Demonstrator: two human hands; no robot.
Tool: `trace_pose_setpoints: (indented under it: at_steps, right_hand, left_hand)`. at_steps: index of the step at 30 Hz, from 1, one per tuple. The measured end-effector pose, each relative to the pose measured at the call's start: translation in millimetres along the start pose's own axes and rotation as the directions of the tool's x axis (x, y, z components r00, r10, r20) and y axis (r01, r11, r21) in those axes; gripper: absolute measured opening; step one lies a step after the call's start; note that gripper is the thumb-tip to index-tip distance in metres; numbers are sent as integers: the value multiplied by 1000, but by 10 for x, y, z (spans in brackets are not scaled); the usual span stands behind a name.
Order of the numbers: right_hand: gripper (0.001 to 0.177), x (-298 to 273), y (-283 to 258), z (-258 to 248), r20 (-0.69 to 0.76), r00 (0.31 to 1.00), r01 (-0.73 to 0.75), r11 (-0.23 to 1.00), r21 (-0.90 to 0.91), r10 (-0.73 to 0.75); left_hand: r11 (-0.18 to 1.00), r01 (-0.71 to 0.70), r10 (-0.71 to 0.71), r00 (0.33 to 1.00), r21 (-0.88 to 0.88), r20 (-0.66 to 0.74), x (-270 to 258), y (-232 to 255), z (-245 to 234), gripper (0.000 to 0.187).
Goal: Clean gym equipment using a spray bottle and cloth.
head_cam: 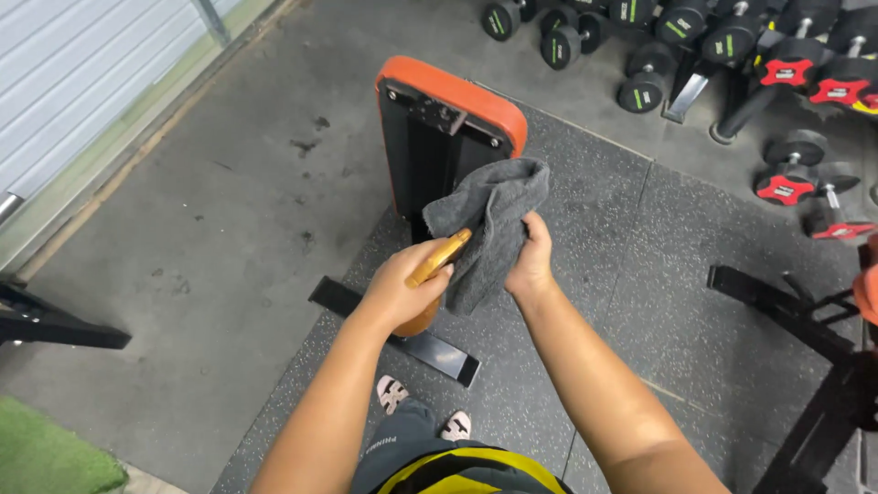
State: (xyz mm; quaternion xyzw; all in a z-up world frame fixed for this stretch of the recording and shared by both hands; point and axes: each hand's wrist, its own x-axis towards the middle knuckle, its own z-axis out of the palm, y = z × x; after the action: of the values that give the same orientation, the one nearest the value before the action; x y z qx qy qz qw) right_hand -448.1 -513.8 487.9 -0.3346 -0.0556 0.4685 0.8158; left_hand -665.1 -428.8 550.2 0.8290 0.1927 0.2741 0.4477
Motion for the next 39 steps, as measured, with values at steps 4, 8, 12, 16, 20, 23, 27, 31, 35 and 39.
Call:
trace_pose_setpoints:
  at_steps: [4,8,12,16,20,23,27,31,35,39]
  right_hand:
    - [47,-125,117,-117,23,999,-32,997,64,30]
    - [48,-125,211,-113,43,996,-81,992,95,77]
    - [47,-135,302,-70,50,993,-112,990,80,108]
    - [47,-28,460,50,51,993,-114,990,88,110]
    - [48,15,731,185,47,995,-94,987,132,89]
    - [49,101,962,417,21,997,-81,982,172,78]
    - [49,276,1251,585,-18,999,-34,974,223,39]
    - [50,432,1393,731,-28,1000,20,959,282,-13]
    - [52,522,1572,840,-56,998,53,942,332,-36]
    - [52,501,1817,859,-62,997,73,919,387,-53]
  left_hand:
    - [996,84,-84,996,36,20,-116,224,63,43]
    - [967,237,-239,971,91,10,-163,373,22,38]
    - [956,199,-198,980,214,-26,-265,152,60,33]
    - [958,181,-177,983,221,-36,-337,-31,-113,33]
    - [985,48,-47,999,164,-15,-328,-270,-379,47]
    - [973,157,-165,986,170,33,-220,-327,-671,48]
    - [963,182,-206,973,201,102,-75,-757,-908,39]
    - [982,95,-116,986,163,120,106,-933,-1200,40]
    - [996,56,-66,988,75,142,255,-1023,-1448,48]
    - [993,116,-119,962,24,246,279,-1363,-1471,41]
